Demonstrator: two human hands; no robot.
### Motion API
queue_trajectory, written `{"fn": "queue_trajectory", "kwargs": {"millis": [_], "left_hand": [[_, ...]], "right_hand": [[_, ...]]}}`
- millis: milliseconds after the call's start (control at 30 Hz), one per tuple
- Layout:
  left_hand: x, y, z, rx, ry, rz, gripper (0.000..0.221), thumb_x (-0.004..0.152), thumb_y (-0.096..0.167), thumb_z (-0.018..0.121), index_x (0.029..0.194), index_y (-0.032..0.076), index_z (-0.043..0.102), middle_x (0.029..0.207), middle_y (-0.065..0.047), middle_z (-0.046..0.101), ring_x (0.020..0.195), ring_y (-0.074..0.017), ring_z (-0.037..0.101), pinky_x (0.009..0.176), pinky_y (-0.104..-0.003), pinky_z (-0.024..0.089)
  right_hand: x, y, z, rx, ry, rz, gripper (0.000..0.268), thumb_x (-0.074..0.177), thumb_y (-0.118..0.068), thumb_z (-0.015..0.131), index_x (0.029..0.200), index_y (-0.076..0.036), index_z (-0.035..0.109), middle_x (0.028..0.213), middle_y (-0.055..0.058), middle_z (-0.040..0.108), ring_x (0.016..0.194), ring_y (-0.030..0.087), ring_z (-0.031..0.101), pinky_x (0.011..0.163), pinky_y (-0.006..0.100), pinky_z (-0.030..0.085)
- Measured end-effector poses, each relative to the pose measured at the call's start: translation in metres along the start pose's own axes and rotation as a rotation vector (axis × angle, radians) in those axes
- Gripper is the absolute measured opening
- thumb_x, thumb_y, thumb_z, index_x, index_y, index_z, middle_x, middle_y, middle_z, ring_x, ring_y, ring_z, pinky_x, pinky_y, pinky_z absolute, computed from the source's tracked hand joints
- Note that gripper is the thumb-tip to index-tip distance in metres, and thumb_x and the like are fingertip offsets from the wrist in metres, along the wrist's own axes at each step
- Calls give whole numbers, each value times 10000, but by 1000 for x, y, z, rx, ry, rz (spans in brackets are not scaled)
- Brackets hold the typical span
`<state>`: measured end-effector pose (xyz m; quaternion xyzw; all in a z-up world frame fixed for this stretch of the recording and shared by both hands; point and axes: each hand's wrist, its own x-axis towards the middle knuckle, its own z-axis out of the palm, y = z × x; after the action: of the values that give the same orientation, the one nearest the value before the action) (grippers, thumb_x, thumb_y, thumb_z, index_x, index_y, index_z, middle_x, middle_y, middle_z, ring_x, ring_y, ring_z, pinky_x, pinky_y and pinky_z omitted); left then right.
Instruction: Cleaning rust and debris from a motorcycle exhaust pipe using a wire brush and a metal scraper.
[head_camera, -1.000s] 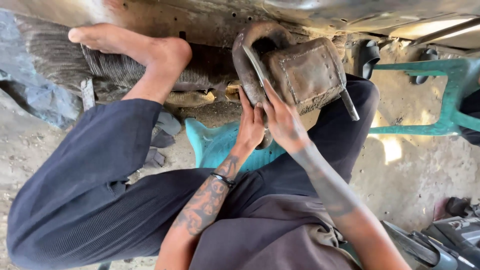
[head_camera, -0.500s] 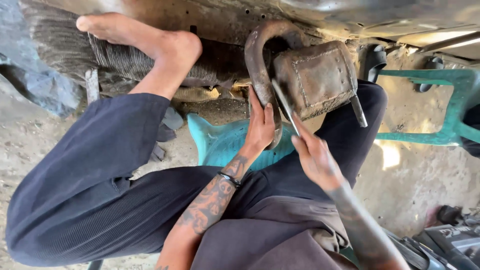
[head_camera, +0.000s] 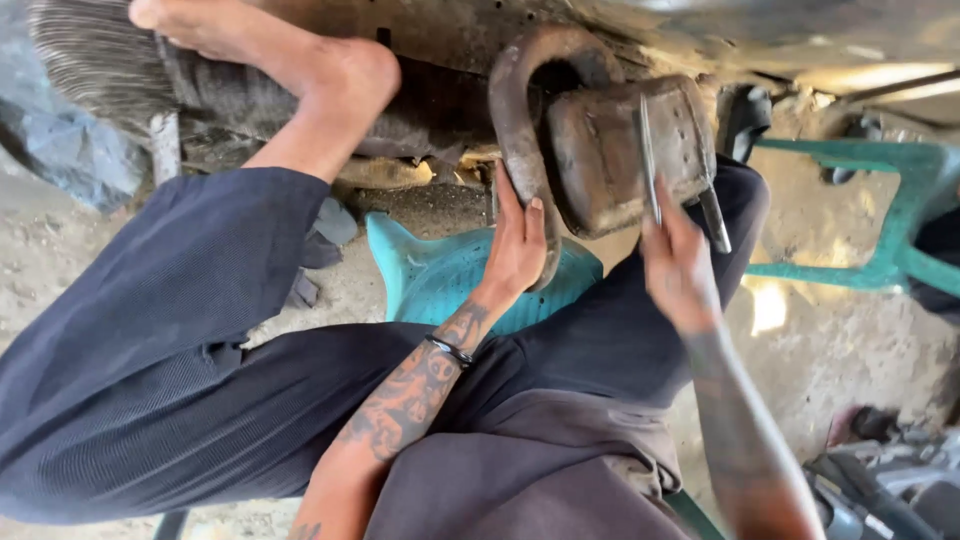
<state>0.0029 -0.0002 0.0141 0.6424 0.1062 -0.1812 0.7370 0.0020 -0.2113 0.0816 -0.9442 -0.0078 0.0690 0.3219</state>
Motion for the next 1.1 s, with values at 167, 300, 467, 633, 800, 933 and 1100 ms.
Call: {"fn": "queue_trajectory", "kwargs": {"millis": [167, 300, 467, 633, 800, 933, 1100], "left_hand": [[-9, 7, -9, -33, -45, -33, 699, 1100, 327, 254, 1621, 121, -165, 1604, -403, 223, 1407, -603, 381, 1065, -747, 433], [-3, -1, -12, -128, -31, -84, 781, 1071, 361, 345, 1635, 76, -115, 1613, -416, 187, 1449, -600, 308, 1130, -739, 332], [-1, -8, -28, -163, 49, -155, 830, 1059, 515, 389, 1652, 84, -1, 1639, -375, 178, 1471, -549, 309, 1166, -701, 297], [11, -6, -34, -184, 82, -160, 796, 1065, 539, 422, 1655, 88, 135, 1659, -328, 221, 1515, -512, 264, 1198, -647, 259], [25, -10, -34, -240, -21, -174, 786, 967, 501, 448, 1596, 78, 241, 1632, -199, 395, 1486, -351, 419, 1201, -478, 310], [32, -22, -27, -195, -41, -247, 787, 963, 480, 453, 1587, 38, 265, 1646, -216, 356, 1502, -369, 374, 1212, -489, 284], [32, -37, -24, -320, 6, -26, 532, 1058, 272, 526, 1483, -41, 459, 1298, -334, 609, 1228, -445, 624, 952, -558, 590]], "right_hand": [[6, -43, 5, 208, -97, 233, 534, 1090, -157, 523, 1609, -218, 412, 778, 91, 663, 651, 170, 654, 594, 296, 529], [-32, 32, -5, 721, -183, 292, 519, 1072, -164, 418, 1575, -141, 291, 722, 208, 596, 410, 234, 540, 343, 436, 598], [-81, 89, -28, 641, -111, 277, 494, 1101, -263, 372, 1553, -100, 256, 804, 276, 662, 510, 294, 686, 478, 425, 617], [-100, 22, -11, 555, -169, 341, 557, 1048, -358, 431, 1509, -74, 303, 871, 279, 714, 510, 268, 717, 438, 369, 605], [-94, -57, -6, 63, -294, 429, 584, 1057, -177, 386, 1630, -109, 295, 813, 72, 656, 558, 128, 566, 663, 272, 543], [-84, -44, 8, -221, -349, 322, 575, 1051, -201, 420, 1622, -173, 354, 803, 45, 687, 607, 161, 626, 690, 294, 508], [-11, -81, 23, -414, -182, 18, 490, 1034, -37, 482, 1516, -57, 570, 839, 207, 703, 748, 389, 705, 624, 500, 569]]}}
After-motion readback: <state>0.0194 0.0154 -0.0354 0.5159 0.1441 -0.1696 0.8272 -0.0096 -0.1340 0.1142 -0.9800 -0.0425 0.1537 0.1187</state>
